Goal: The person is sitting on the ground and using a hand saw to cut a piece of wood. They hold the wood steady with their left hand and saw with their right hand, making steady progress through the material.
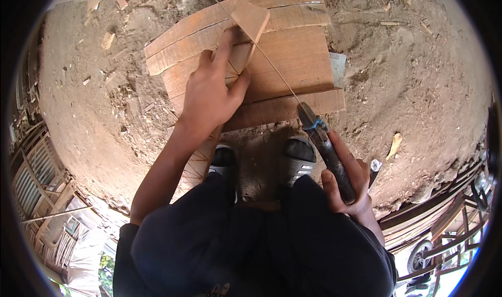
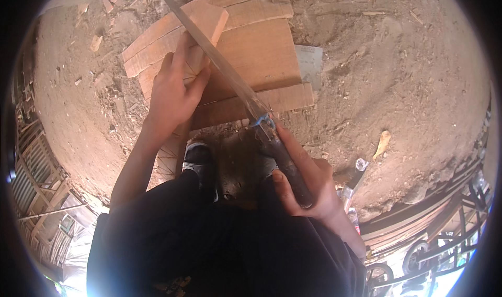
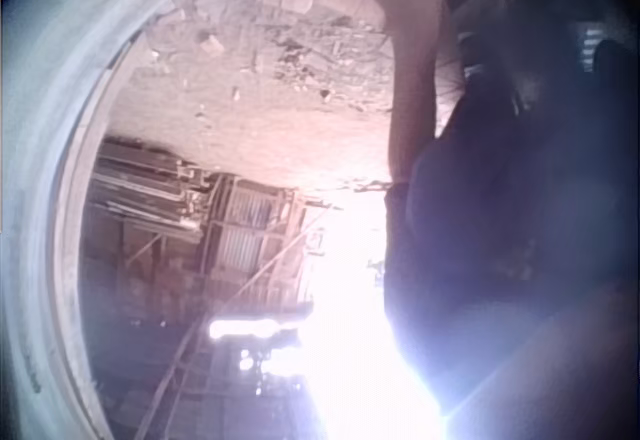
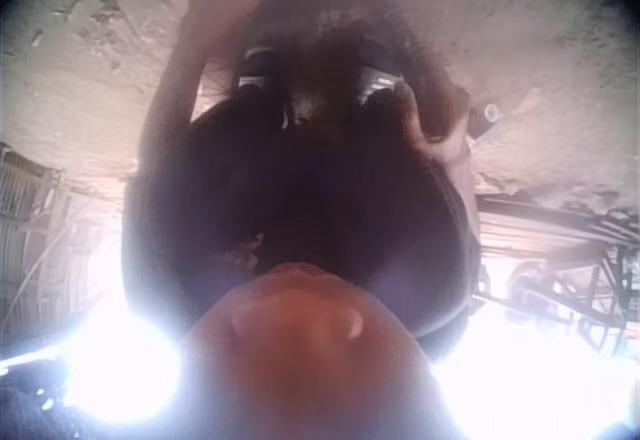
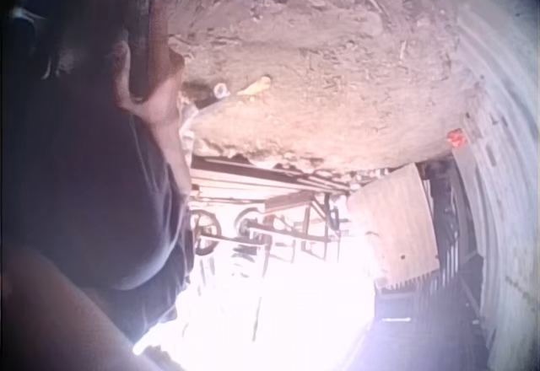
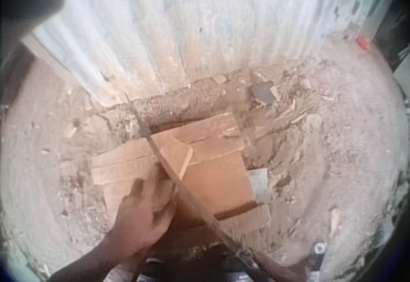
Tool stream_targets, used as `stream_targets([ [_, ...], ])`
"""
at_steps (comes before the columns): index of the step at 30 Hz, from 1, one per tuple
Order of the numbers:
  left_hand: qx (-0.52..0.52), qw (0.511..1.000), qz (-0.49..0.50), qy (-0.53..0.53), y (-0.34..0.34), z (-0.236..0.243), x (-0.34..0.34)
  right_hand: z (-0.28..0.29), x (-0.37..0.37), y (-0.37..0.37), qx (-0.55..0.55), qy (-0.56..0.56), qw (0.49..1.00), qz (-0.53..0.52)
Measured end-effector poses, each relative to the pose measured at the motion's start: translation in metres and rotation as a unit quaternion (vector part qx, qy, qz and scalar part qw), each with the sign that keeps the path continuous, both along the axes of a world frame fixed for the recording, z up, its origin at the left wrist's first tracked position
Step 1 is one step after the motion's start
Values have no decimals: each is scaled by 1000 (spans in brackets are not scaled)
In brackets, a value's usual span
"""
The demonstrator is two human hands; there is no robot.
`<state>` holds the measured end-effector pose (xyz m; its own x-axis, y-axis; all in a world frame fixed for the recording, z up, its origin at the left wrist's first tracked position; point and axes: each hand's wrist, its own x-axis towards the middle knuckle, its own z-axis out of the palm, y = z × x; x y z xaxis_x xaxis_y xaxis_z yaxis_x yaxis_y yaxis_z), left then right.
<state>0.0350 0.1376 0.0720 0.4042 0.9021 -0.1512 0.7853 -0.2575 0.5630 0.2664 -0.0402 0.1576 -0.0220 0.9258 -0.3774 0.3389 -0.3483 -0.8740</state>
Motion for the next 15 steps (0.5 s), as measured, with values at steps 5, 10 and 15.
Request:
stream_targets([
  [5,15,1000,-4,3,0,-4,-8,1,10,-15,67,-36,997,34],
  [10,41,999,-16,-9,0,-10,-8,2,-3,8,23,-10,1000,18],
  [15,26,999,-8,-18,5,-6,-8,5,-7,5,31,2,999,8],
])
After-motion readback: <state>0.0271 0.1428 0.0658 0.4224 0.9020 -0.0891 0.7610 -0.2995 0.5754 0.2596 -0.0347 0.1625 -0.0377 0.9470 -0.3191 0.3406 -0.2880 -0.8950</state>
